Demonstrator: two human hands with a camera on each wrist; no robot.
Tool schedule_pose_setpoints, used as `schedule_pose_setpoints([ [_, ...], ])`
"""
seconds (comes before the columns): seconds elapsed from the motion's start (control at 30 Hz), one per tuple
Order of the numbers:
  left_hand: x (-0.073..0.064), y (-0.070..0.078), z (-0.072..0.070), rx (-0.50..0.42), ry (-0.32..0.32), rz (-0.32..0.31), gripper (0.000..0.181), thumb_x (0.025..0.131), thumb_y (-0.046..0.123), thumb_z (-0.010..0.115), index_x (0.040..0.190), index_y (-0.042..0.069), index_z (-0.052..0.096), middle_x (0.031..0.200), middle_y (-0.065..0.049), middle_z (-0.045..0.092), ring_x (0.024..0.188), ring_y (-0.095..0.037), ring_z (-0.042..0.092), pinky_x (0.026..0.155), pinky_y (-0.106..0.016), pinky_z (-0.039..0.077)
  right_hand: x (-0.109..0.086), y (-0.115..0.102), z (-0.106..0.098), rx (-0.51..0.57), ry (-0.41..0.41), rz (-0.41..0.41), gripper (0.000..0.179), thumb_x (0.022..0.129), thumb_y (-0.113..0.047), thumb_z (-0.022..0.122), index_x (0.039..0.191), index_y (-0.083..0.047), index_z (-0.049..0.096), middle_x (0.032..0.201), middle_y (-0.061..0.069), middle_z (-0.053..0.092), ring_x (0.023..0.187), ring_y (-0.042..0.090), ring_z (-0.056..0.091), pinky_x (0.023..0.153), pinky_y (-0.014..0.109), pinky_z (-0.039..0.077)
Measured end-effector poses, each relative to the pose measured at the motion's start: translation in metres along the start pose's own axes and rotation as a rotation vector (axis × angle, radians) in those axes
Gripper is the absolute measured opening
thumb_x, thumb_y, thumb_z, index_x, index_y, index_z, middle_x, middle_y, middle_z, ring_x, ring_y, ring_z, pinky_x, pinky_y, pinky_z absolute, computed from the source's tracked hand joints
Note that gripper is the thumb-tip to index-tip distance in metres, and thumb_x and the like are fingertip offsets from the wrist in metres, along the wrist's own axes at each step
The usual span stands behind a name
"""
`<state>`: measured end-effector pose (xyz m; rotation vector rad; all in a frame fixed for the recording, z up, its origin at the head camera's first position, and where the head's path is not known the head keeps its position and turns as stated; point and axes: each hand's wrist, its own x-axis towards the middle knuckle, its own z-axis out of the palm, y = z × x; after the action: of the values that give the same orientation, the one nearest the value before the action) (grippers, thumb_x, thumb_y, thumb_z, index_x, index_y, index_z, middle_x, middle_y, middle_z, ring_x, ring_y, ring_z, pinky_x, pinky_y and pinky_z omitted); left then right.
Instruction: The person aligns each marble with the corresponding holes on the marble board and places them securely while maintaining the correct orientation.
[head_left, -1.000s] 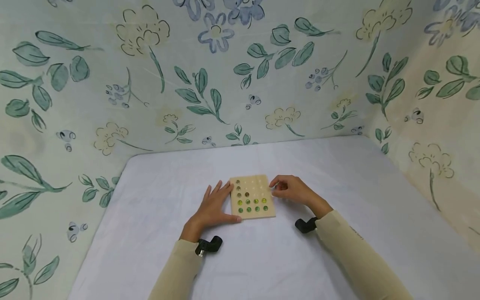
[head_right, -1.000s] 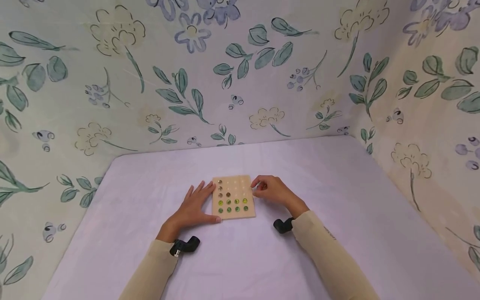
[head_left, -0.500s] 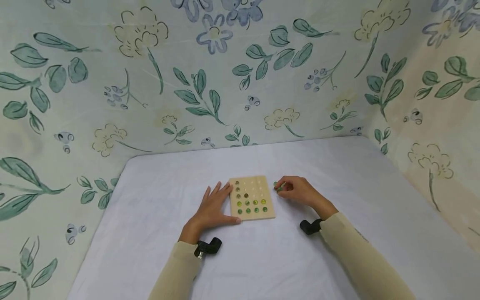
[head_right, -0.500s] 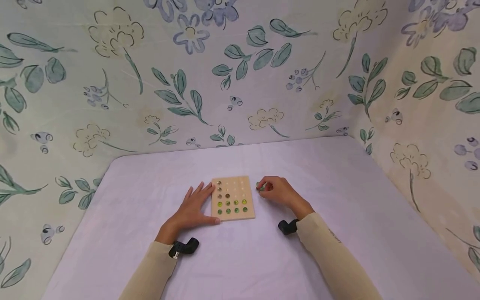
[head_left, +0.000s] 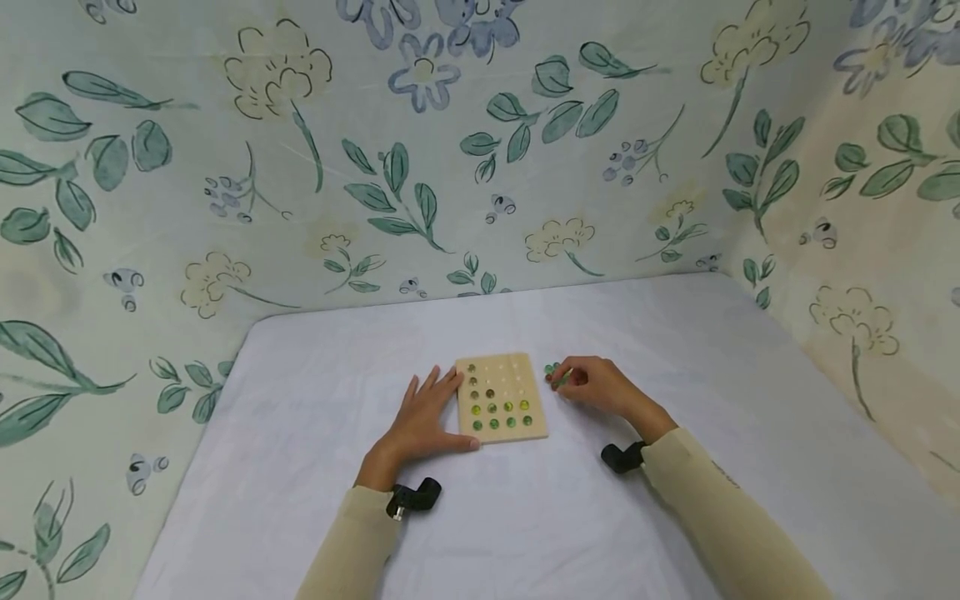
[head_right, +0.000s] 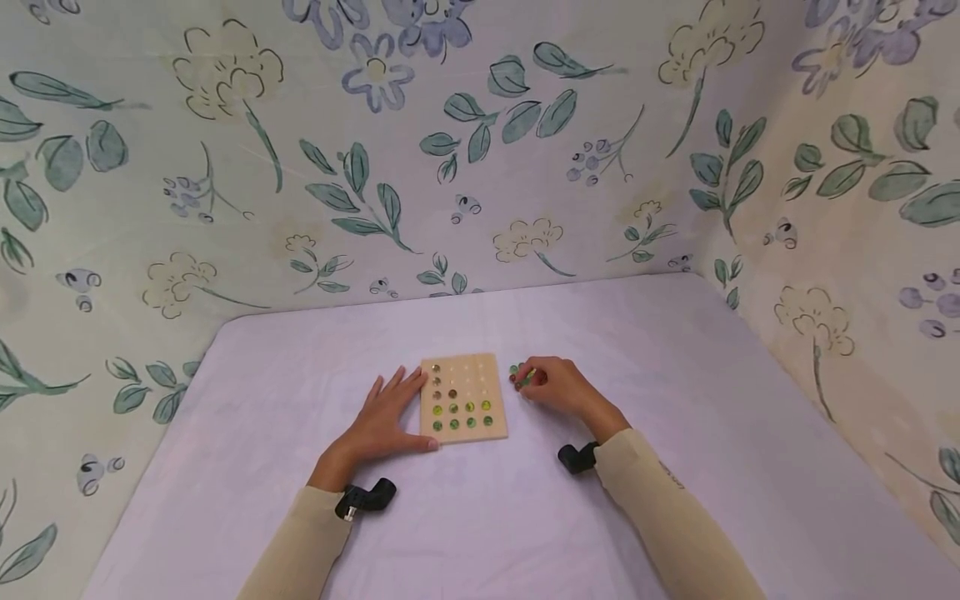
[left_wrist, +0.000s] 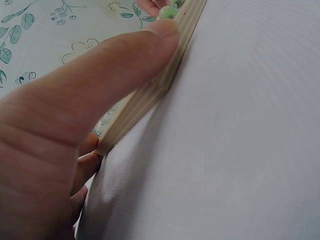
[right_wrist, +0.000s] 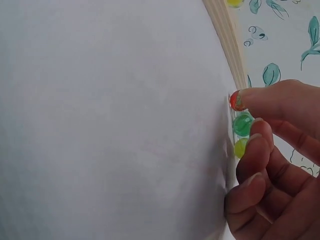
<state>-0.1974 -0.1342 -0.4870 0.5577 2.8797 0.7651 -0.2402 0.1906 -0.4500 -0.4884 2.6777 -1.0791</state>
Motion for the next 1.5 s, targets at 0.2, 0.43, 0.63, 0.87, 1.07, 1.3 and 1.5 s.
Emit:
schedule_pose_setpoints([
  [0.2, -0.001, 0.0, 0.0, -0.005, 0.006, 0.003, 0.117, 0.063, 0.074, 0.071, 0.155, 0.02, 0.023, 0.16, 0.005, 0.018, 0.148, -0.019, 0.002, 0.118, -0.044, -0.008, 0.0, 0.003, 0.002, -0.002, 0.001, -0.003, 0.014, 0.085, -0.009, 0.071, 0.097, -0.017, 0.072, 0.08, 0.002, 0.059, 0.07, 0.018, 0.049, 0.058, 0.027, 0.042],
  [0.43, 0.0, -0.001, 0.001, -0.001, 0.015, 0.006, 0.117, 0.063, 0.074, 0.071, 0.155, 0.02, 0.023, 0.16, 0.005, 0.019, 0.148, -0.018, 0.002, 0.118, -0.043, -0.008, 0.001, 0.006, 0.005, -0.014, -0.004, -0.014, 0.013, 0.085, -0.01, 0.072, 0.096, -0.017, 0.071, 0.078, 0.001, 0.058, 0.069, 0.017, 0.049, 0.059, 0.027, 0.043],
  [0.63, 0.0, 0.0, 0.002, -0.006, 0.001, 0.0, 0.117, 0.063, 0.075, 0.071, 0.155, 0.021, 0.022, 0.16, 0.005, 0.018, 0.148, -0.018, 0.001, 0.117, -0.042, -0.009, -0.001, 0.005, 0.005, -0.021, -0.003, 0.002, 0.013, 0.084, -0.01, 0.073, 0.095, -0.017, 0.07, 0.078, 0.001, 0.057, 0.07, 0.018, 0.049, 0.06, 0.028, 0.043],
  [0.87, -0.002, -0.001, 0.003, -0.008, 0.007, 0.007, 0.118, 0.062, 0.077, 0.07, 0.155, 0.021, 0.023, 0.16, 0.006, 0.017, 0.148, -0.017, 0.001, 0.118, -0.043, -0.008, -0.003, 0.003, 0.007, -0.014, -0.003, -0.01, 0.013, 0.084, -0.008, 0.073, 0.095, -0.014, 0.07, 0.078, 0.001, 0.057, 0.071, 0.017, 0.049, 0.06, 0.027, 0.043],
  [1.07, -0.005, -0.001, 0.006, -0.002, 0.01, 0.01, 0.117, 0.063, 0.076, 0.069, 0.155, 0.021, 0.023, 0.16, 0.006, 0.018, 0.148, -0.018, 0.002, 0.118, -0.042, -0.009, -0.004, 0.003, 0.011, -0.031, 0.005, 0.002, 0.012, 0.084, -0.01, 0.073, 0.095, -0.014, 0.069, 0.075, 0.001, 0.056, 0.069, 0.017, 0.048, 0.06, 0.028, 0.042],
  [1.3, -0.003, -0.002, 0.005, 0.011, 0.011, 0.007, 0.117, 0.063, 0.077, 0.068, 0.155, 0.021, 0.022, 0.16, 0.006, 0.018, 0.148, -0.017, 0.001, 0.118, -0.042, -0.009, -0.003, 0.002, 0.009, -0.03, 0.005, -0.004, 0.011, 0.084, -0.013, 0.074, 0.094, -0.015, 0.07, 0.076, 0.001, 0.056, 0.07, 0.017, 0.049, 0.06, 0.028, 0.043],
  [1.5, -0.001, -0.002, 0.003, 0.01, 0.013, 0.013, 0.117, 0.064, 0.077, 0.069, 0.155, 0.022, 0.022, 0.16, 0.006, 0.017, 0.148, -0.017, 0.0, 0.118, -0.042, -0.009, 0.0, 0.001, 0.007, -0.014, 0.016, -0.004, 0.01, 0.085, -0.014, 0.074, 0.094, -0.016, 0.07, 0.076, 0.001, 0.057, 0.07, 0.017, 0.049, 0.059, 0.027, 0.043],
])
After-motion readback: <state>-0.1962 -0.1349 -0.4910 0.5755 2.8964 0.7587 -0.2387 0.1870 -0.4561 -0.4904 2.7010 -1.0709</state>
